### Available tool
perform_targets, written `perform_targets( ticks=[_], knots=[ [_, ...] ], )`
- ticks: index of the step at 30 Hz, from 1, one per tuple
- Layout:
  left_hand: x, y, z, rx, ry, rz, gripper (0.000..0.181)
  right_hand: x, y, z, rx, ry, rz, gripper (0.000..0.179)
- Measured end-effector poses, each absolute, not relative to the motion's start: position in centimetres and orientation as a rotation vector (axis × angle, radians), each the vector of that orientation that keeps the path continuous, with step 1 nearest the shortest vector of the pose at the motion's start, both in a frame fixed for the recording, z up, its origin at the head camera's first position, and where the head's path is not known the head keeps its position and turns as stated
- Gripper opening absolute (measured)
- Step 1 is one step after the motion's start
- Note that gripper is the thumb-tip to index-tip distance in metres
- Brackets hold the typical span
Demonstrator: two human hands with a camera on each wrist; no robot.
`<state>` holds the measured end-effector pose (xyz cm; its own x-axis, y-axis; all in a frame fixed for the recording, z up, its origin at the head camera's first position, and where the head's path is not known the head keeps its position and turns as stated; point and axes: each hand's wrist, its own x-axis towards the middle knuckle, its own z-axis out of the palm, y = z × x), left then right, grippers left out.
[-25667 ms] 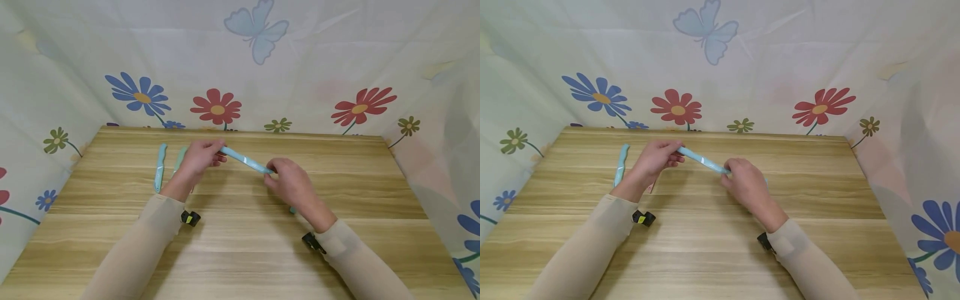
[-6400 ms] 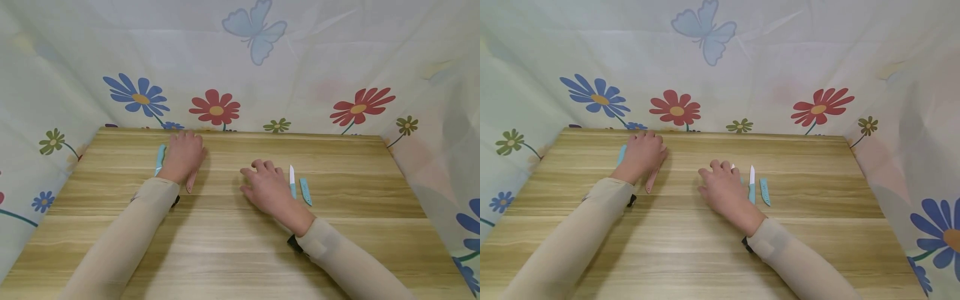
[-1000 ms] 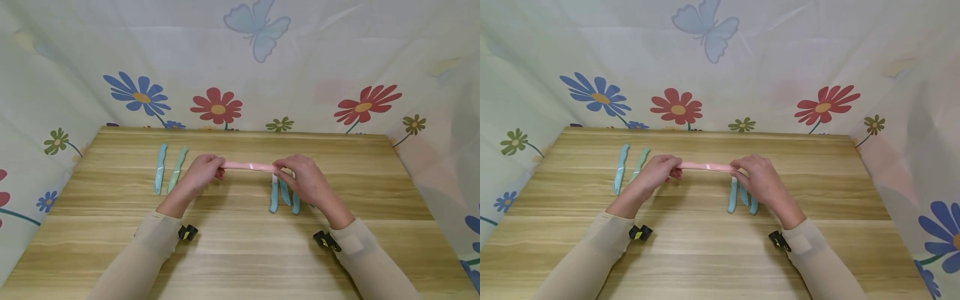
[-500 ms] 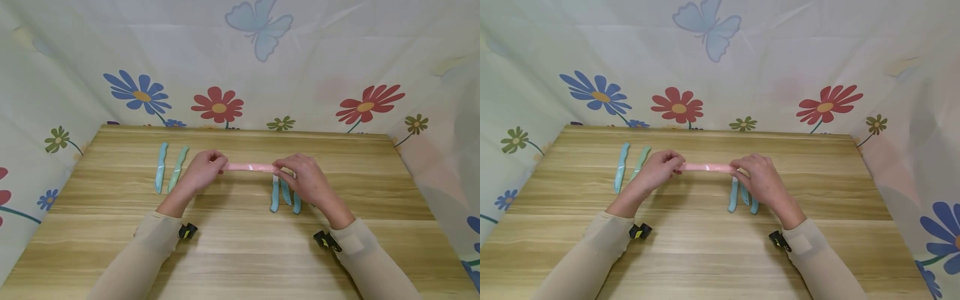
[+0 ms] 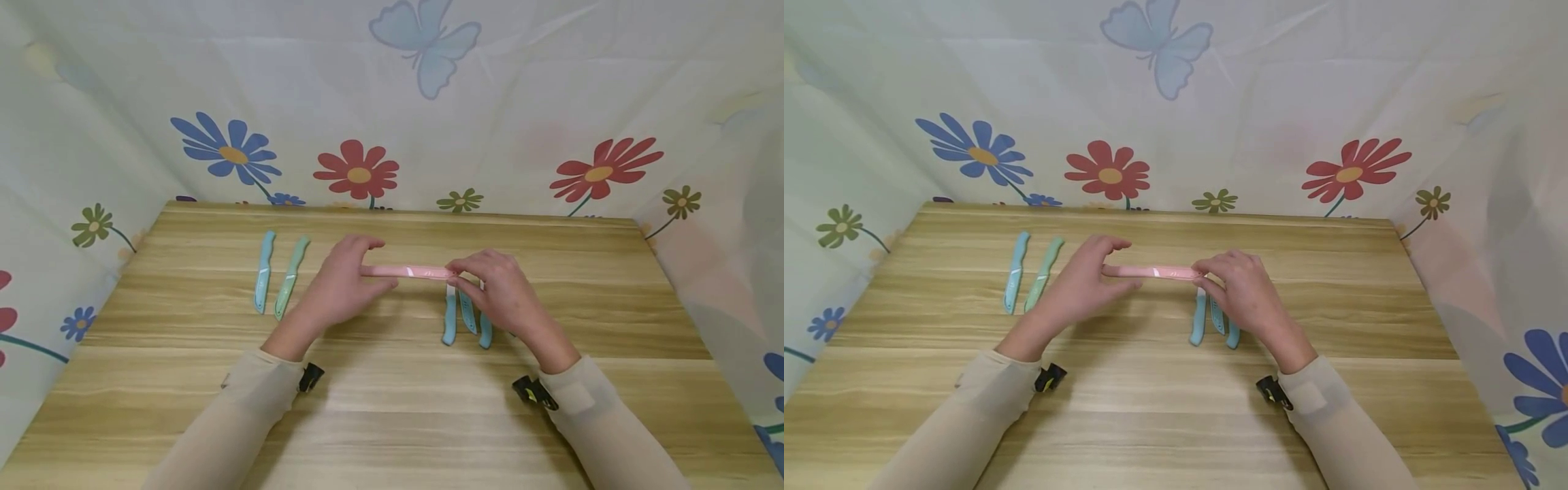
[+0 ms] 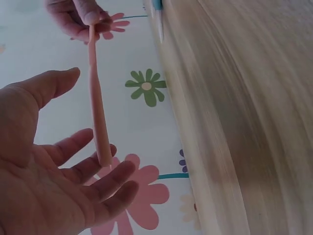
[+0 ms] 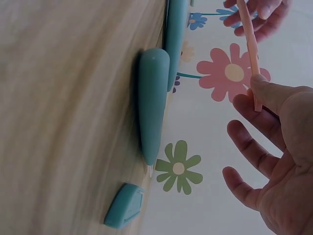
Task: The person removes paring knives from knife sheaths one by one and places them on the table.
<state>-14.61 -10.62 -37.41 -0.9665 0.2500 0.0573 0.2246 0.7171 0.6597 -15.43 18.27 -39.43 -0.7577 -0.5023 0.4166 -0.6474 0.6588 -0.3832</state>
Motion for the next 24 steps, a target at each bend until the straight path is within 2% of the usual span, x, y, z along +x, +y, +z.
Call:
perform_targets(
  ticks=[12,24],
  knots=[
    [-13.5,-9.5,-37.1,0.710,3.219,0.472,0.053,-15.4,18.1,-39.3,0.940,-2.589,0.744,0.019],
    [-13.1,-9.0,-37.5,0.734,3.239,0.403,0.037,-15.2,17.9,-39.2,0.961,-2.576,0.742,0.020]
  ],
)
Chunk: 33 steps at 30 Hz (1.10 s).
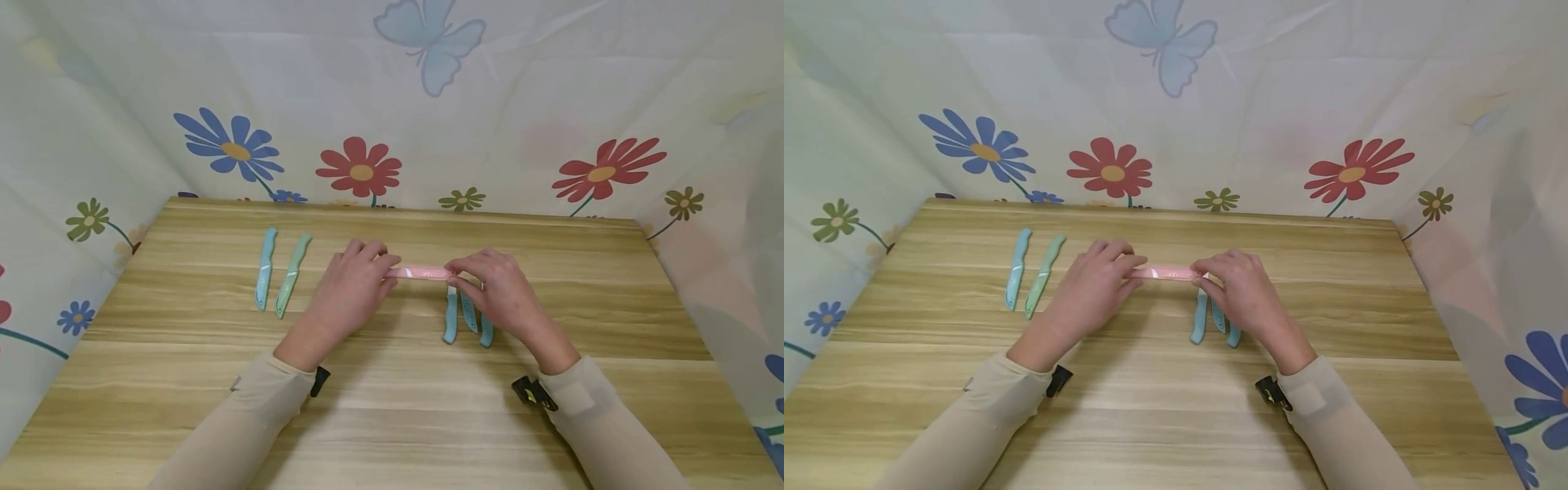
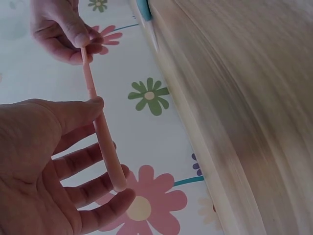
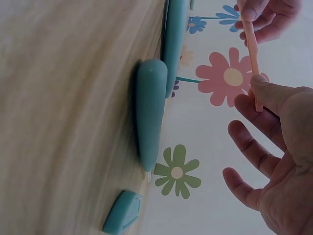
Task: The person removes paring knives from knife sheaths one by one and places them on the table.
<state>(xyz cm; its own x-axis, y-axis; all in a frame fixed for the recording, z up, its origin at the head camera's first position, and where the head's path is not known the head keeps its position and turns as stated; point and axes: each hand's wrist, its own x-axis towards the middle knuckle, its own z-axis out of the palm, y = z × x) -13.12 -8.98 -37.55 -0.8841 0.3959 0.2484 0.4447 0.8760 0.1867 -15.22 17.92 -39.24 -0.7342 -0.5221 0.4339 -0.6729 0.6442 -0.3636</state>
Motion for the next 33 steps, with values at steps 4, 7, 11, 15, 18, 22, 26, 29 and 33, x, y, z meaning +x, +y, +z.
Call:
perform_targets(
  ticks=[4,7,11,15,18,22,26,29,33],
  knots=[
    [-13.12,-9.04,-37.66,-0.651,-2.838,-0.364,0.033,-15.19,17.87,-39.36,0.962,-2.572,0.736,0.020],
    [-13.12,-9.05,-37.68,-0.654,-2.838,-0.362,0.030,-15.19,17.90,-39.45,0.961,-2.570,0.736,0.020],
    [-13.08,-9.04,-37.73,-0.656,-2.834,-0.354,0.027,-15.22,17.93,-39.59,0.963,-2.566,0.746,0.019],
    [-13.01,-9.00,-37.82,-0.661,-2.826,-0.328,0.025,-15.21,17.92,-39.62,0.963,-2.565,0.752,0.019],
    [-12.97,-8.99,-37.86,-0.664,-2.819,-0.300,0.024,-15.23,17.91,-39.63,0.966,-2.564,0.750,0.019],
    [-12.92,-8.97,-37.84,-0.658,-2.822,-0.296,0.024,-15.23,17.89,-39.67,0.965,-2.572,0.745,0.019],
    [-12.90,-8.95,-37.83,-0.657,-2.823,-0.281,0.024,-15.20,17.84,-39.70,0.954,-2.594,0.747,0.019],
    [-12.89,-8.92,-37.83,-0.661,-2.817,-0.258,0.023,-15.14,17.80,-39.67,0.940,-2.614,0.757,0.019],
    [-12.83,-8.88,-37.83,-0.655,-2.811,-0.252,0.022,-15.05,17.72,-39.57,0.929,-2.635,0.765,0.020]
  ],
)
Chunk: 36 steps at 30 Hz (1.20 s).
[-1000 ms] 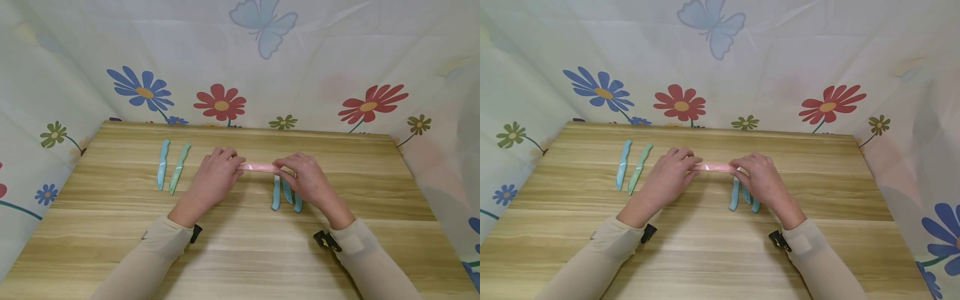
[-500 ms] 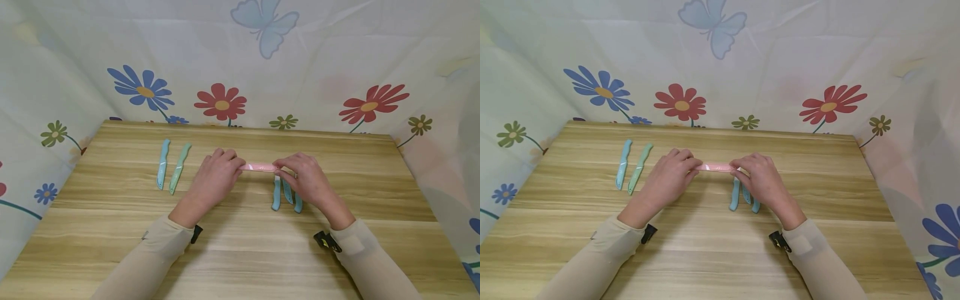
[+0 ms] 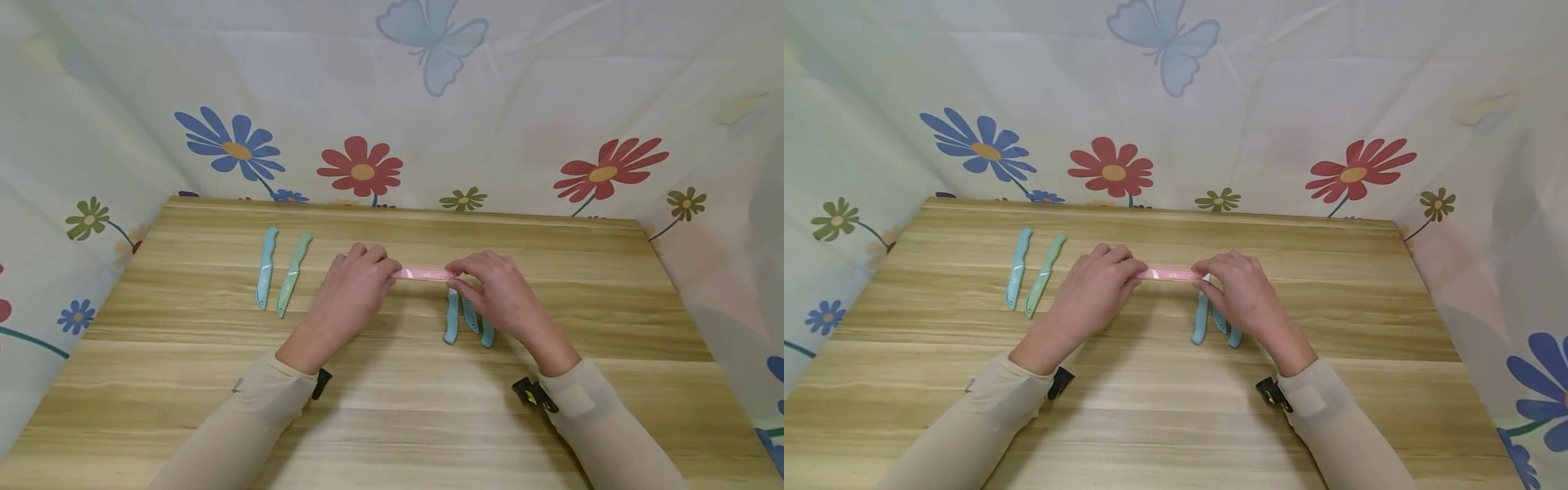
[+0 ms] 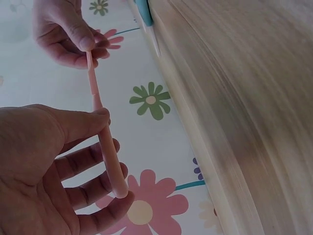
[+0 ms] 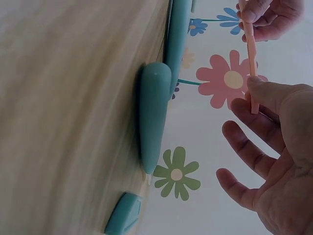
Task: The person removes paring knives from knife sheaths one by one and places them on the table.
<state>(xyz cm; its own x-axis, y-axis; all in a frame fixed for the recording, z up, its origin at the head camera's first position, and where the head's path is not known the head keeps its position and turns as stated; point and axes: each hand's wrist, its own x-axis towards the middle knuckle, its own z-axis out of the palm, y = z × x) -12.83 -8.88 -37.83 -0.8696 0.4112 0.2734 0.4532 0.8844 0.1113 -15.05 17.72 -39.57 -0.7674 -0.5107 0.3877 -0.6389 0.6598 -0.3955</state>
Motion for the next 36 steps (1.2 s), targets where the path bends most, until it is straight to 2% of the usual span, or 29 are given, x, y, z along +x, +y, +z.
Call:
perform_targets(
  ticks=[8,13,29,36],
  knots=[
    [-12.8,-8.7,-37.9,-0.635,-2.808,-0.253,0.021,-14.9,17.7,-39.5,0.894,-2.686,0.764,0.039],
    [-12.6,-8.5,-37.9,-0.633,-2.829,-0.256,0.022,-14.7,17.5,-39.3,0.876,-2.692,0.747,0.045],
    [-11.5,-7.4,-38.0,-0.693,-2.854,-0.129,0.019,-13.2,16.2,-38.8,0.980,-2.673,0.504,0.055],
    [-11.1,-6.8,-38.2,-0.718,-2.863,-0.114,0.018,-12.7,15.5,-38.8,0.975,-2.742,0.435,0.049]
  ],
)
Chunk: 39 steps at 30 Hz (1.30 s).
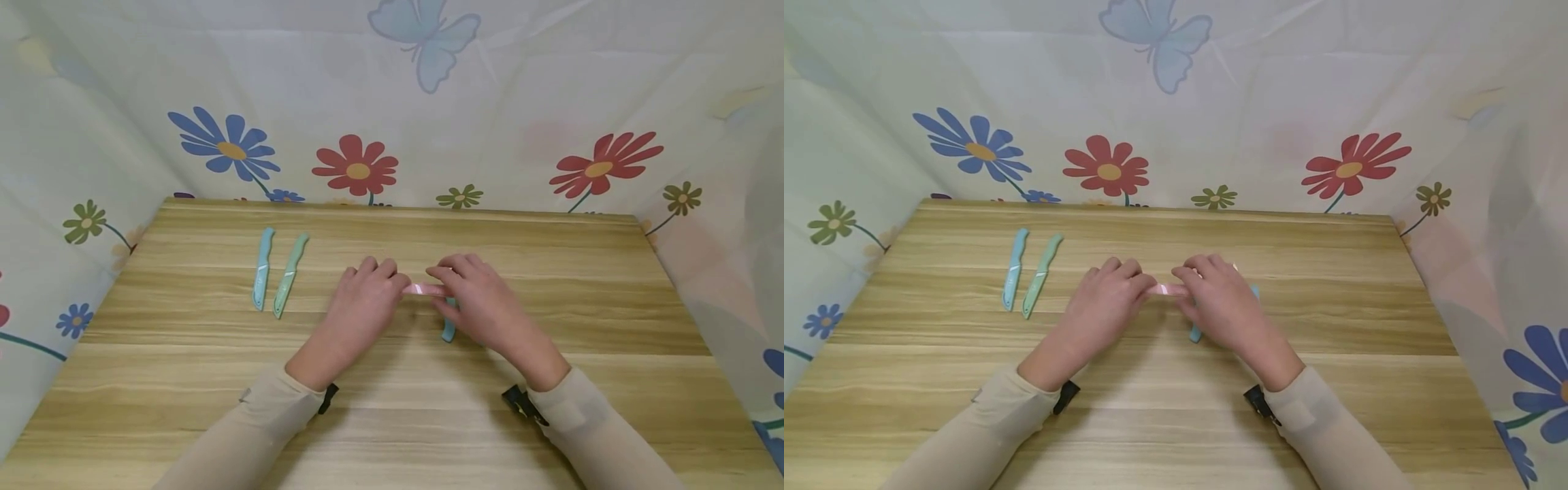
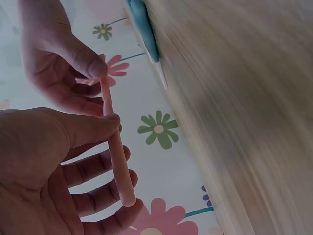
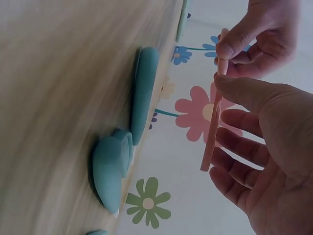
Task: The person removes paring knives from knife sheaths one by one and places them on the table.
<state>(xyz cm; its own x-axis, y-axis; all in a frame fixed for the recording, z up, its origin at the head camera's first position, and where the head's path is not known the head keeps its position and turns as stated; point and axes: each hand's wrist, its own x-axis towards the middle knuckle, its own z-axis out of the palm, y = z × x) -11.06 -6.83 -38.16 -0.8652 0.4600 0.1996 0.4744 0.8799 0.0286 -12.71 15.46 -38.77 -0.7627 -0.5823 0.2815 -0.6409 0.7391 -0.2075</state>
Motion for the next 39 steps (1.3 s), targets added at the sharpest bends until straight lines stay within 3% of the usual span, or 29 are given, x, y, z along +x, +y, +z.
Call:
perform_targets(
  ticks=[19,39],
  knots=[
    [-10.58,-6.39,-38.33,-0.736,-2.827,-0.136,0.016,-12.46,14.96,-39.24,1.034,-2.681,0.481,0.021],
    [-10.52,-6.22,-38.28,-0.723,-2.864,-0.122,0.016,-12.59,14.87,-39.44,1.044,-2.701,0.489,0.015]
  ],
)
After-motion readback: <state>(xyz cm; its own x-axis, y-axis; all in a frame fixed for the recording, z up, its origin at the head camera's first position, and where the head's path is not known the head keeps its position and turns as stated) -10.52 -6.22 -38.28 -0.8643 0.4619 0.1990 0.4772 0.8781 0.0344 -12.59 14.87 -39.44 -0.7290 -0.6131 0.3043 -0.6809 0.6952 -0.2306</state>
